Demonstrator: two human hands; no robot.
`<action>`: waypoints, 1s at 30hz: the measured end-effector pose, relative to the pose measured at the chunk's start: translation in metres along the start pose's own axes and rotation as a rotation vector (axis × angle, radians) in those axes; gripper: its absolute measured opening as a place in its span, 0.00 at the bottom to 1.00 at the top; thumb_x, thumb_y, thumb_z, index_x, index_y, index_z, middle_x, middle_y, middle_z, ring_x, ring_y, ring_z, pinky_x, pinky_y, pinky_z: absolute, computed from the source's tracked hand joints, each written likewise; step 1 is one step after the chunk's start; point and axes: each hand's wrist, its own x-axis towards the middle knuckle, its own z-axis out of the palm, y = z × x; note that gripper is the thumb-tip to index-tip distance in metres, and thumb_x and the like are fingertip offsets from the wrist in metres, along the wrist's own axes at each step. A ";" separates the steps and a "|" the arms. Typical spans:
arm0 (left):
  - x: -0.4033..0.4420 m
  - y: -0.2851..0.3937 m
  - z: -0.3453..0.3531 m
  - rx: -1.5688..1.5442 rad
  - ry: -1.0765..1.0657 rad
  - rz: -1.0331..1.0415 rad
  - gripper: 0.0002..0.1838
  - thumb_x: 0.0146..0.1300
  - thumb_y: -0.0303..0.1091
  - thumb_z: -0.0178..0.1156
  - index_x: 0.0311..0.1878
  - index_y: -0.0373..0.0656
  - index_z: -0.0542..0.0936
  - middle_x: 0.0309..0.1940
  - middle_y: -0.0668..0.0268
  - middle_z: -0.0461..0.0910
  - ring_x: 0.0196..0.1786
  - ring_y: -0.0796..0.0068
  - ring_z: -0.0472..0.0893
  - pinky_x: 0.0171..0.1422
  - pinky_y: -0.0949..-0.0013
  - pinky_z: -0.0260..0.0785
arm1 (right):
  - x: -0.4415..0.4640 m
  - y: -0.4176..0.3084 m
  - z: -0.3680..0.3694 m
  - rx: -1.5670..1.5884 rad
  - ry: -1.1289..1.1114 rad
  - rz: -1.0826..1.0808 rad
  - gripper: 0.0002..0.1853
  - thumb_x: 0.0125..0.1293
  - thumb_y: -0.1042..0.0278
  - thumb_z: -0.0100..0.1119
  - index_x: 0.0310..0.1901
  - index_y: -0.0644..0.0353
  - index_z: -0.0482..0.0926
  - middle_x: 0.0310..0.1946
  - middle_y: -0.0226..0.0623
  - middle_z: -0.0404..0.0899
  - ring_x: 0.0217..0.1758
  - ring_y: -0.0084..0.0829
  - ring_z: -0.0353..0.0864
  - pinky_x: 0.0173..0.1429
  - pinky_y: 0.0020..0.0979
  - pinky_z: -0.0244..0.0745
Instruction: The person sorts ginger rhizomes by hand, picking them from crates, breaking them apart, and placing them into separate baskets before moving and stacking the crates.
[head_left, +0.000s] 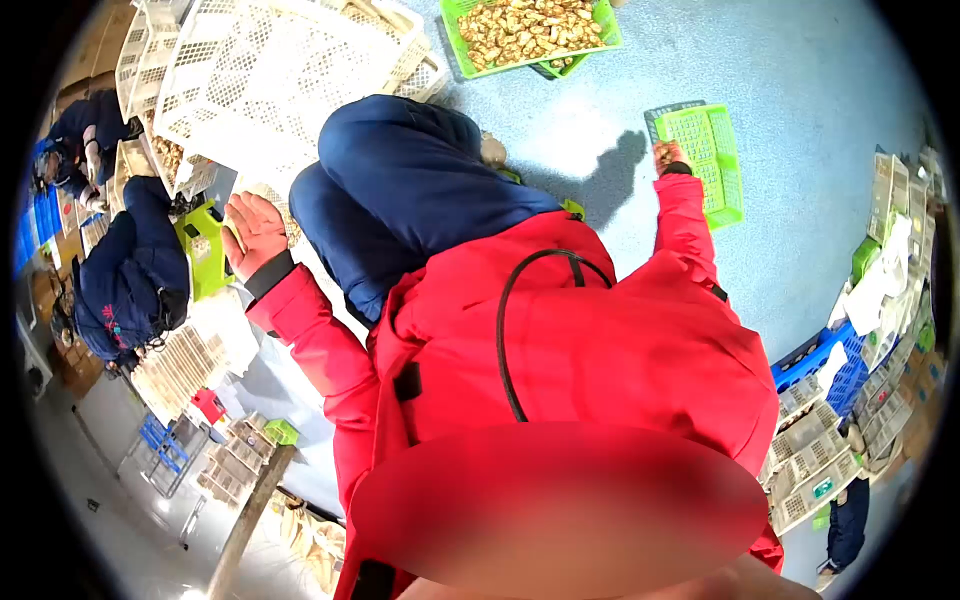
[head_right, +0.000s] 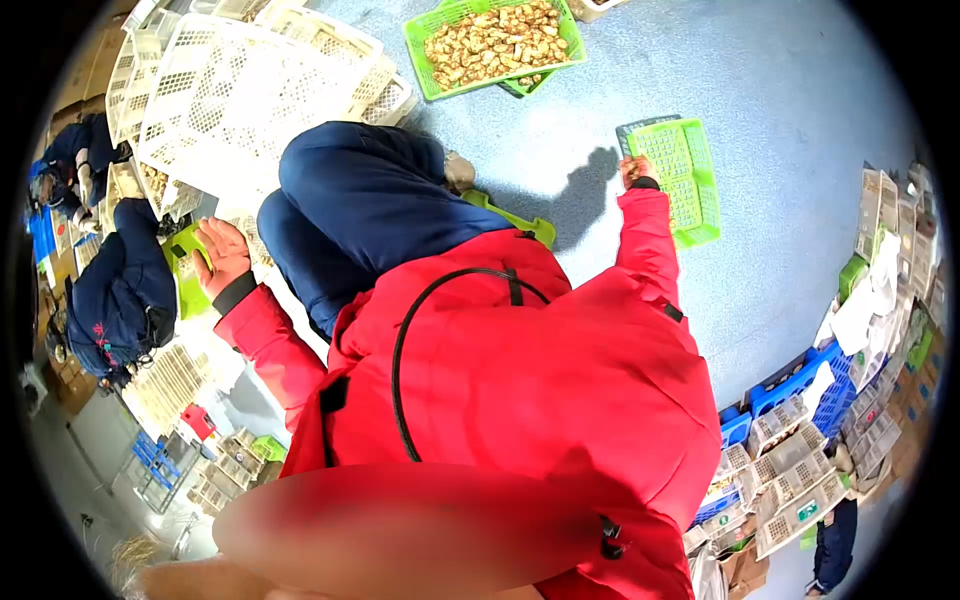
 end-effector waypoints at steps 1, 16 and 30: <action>-0.003 0.000 0.002 -0.004 0.001 0.000 0.15 0.57 0.32 0.53 0.45 0.34 0.72 0.49 0.55 0.73 0.56 0.56 0.68 0.58 0.51 0.62 | -0.017 -0.006 0.009 0.016 0.031 -0.098 0.02 0.53 0.75 0.51 0.27 0.62 0.68 0.23 0.43 0.72 0.22 0.29 0.72 0.20 0.24 0.74; 0.002 0.002 -0.006 0.001 0.026 0.004 0.16 0.57 0.34 0.52 0.46 0.35 0.73 0.50 0.57 0.73 0.55 0.59 0.69 0.58 0.53 0.62 | 0.022 0.085 0.165 -0.127 -0.224 0.233 0.05 0.59 0.71 0.52 0.34 0.62 0.70 0.30 0.41 0.75 0.34 0.41 0.75 0.38 0.37 0.77; 0.002 0.016 -0.024 -0.045 0.096 0.096 0.16 0.57 0.32 0.52 0.47 0.35 0.72 0.49 0.57 0.73 0.54 0.57 0.70 0.57 0.52 0.63 | 0.055 0.123 0.244 -0.255 -0.125 0.087 0.13 0.62 0.58 0.44 0.45 0.51 0.72 0.39 0.36 0.75 0.46 0.37 0.72 0.48 0.42 0.70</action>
